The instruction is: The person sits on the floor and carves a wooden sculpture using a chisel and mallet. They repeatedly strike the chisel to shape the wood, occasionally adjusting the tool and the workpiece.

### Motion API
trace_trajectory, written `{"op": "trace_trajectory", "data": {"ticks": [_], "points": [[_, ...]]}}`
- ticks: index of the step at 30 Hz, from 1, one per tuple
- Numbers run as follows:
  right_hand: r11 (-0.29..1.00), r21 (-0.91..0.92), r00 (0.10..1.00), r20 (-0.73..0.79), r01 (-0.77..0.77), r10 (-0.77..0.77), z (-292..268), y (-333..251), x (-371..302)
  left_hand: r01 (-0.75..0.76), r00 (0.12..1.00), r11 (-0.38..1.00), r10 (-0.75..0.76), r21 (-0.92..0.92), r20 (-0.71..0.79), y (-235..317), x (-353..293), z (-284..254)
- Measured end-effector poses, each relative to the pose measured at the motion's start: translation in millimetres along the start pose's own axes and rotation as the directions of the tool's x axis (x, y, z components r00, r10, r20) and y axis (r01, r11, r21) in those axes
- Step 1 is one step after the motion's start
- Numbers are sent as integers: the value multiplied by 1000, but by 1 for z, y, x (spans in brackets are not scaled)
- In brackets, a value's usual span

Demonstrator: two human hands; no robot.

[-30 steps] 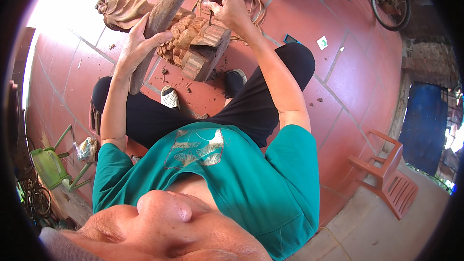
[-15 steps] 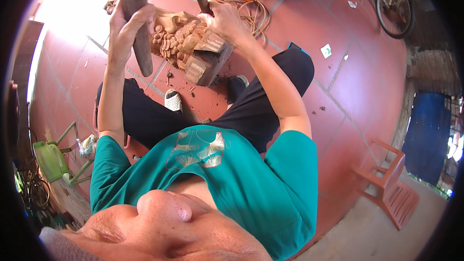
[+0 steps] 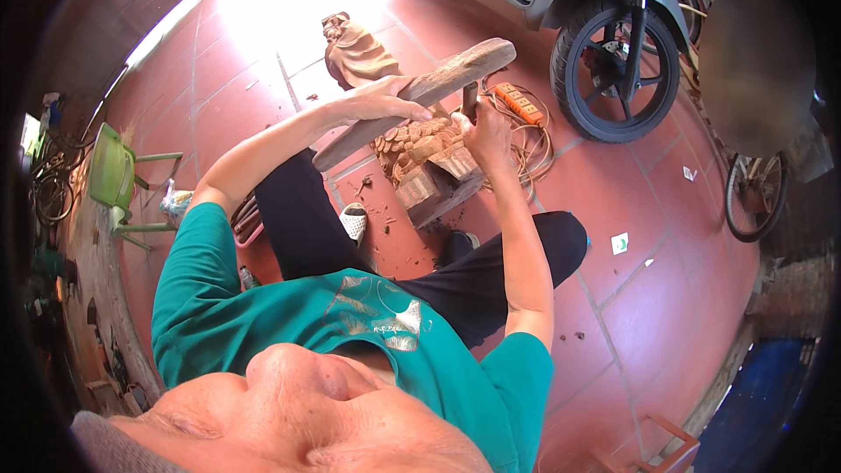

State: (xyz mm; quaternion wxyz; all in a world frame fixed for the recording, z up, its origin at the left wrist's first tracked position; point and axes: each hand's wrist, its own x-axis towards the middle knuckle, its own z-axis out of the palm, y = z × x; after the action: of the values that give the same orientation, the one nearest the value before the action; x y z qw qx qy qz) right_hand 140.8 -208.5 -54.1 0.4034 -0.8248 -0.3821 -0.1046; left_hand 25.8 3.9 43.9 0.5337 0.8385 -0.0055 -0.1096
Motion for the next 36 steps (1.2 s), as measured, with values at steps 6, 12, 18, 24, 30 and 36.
{"op": "trace_trajectory", "data": {"ticks": [6, 12, 18, 24, 30, 36], "points": [[989, -46, 962, 229, -141, 147, -12, -5, 13, 56, 998, 980, -57, -193, 1, 17, -2, 14], [976, -106, 948, 236, -193, 213, -22, 2, 21, 147, 985, 942, -167, -303, -44, 11, 19, 22], [986, 7, 981, 104, -167, 166, -16, 9, 15, 149, 976, 942, -188, -300, -106, 4, 30, 19], [952, 94, 952, 124, -291, 279, -35, 17, 5, 86, 996, 985, -89, -152, -12, 19, 44, 16], [913, 248, 946, 86, -324, 312, -20, 49, -1, 79, 995, 996, -76, -46, 66, 6, 61, 9], [894, 254, 929, 92, -370, 358, -24, 56, -9, 195, 973, 975, -178, -110, 144, -44, 53, -17]]}}
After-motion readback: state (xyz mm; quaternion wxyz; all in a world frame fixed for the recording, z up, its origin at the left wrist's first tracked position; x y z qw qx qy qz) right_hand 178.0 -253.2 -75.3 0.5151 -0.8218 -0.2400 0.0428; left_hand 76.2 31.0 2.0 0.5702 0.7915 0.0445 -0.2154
